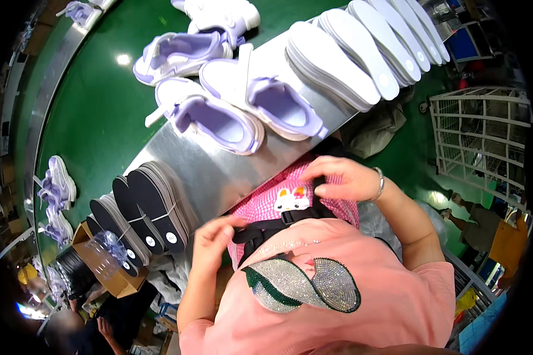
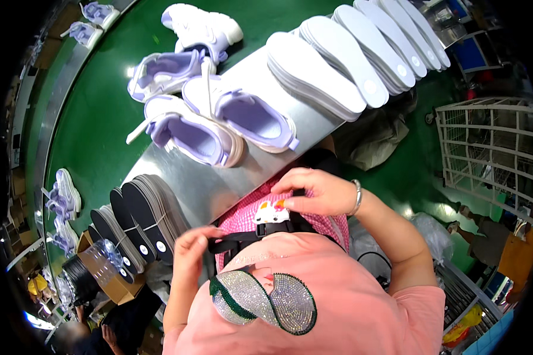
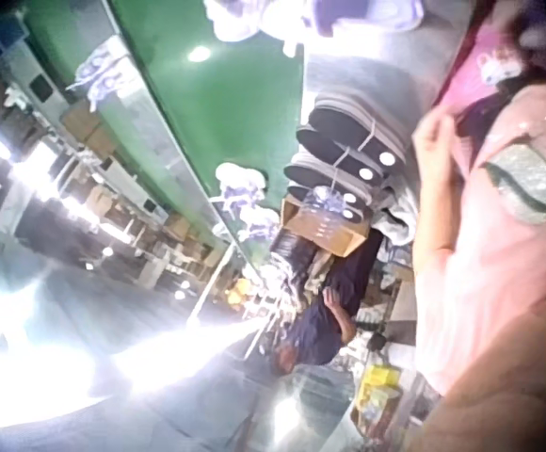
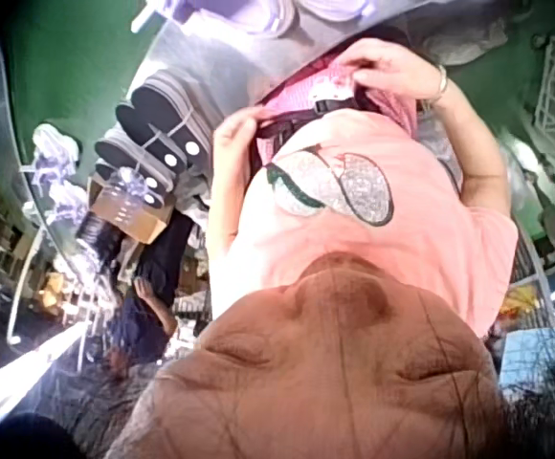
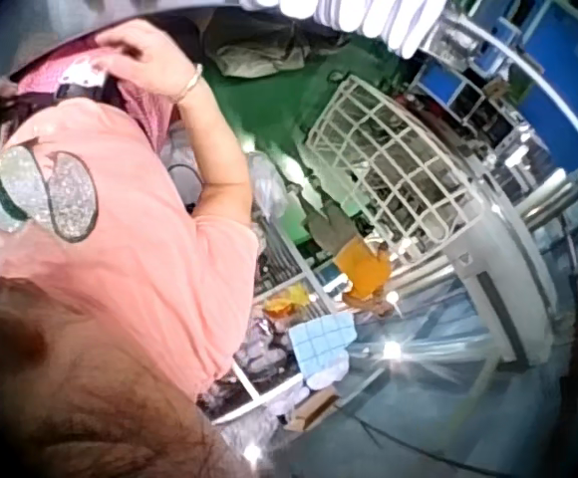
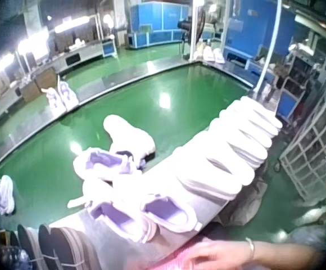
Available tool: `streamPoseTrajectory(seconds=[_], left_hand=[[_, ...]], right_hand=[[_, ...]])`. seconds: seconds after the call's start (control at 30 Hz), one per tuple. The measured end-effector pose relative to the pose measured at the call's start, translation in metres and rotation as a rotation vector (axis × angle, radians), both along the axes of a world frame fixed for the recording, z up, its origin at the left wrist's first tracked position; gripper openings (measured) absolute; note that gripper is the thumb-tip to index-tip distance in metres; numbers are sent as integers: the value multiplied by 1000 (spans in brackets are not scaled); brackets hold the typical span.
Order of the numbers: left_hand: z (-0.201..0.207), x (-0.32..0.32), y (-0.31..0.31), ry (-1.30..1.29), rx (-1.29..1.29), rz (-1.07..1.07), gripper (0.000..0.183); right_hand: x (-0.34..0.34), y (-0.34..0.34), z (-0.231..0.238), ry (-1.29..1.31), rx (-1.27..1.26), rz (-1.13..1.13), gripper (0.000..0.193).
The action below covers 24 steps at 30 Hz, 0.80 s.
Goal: The person gathers insoles, arranges them on the assembly table, and inserts the insoles into shoes by hand.
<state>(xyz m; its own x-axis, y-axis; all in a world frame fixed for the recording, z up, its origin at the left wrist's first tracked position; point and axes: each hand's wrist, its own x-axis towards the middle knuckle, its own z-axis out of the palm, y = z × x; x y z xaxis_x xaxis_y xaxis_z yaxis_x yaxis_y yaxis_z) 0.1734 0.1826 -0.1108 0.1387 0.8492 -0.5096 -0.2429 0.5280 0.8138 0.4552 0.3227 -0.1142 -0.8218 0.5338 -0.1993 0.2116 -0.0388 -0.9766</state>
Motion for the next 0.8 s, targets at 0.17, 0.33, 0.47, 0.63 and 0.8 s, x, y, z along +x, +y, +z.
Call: streamPoseTrajectory(seconds=[0.17,0.33,0.47,0.63,0.8], left_hand=[[-8,3,45,329,266,-340,34],[-5,6,42,395,348,-607,45],[8,7,32,523,473,-708,47],[23,24,12,790,355,-768,45],[12,27,24,543,67,-726,42]], right_hand=[[6,25,20,96,-184,-298,23],[-7,23,28,24,133,-46,21],[-47,-10,16,51,278,271,23],[-58,-21,1,34,201,381,28],[-77,-16,-6,-140,237,518,28]])
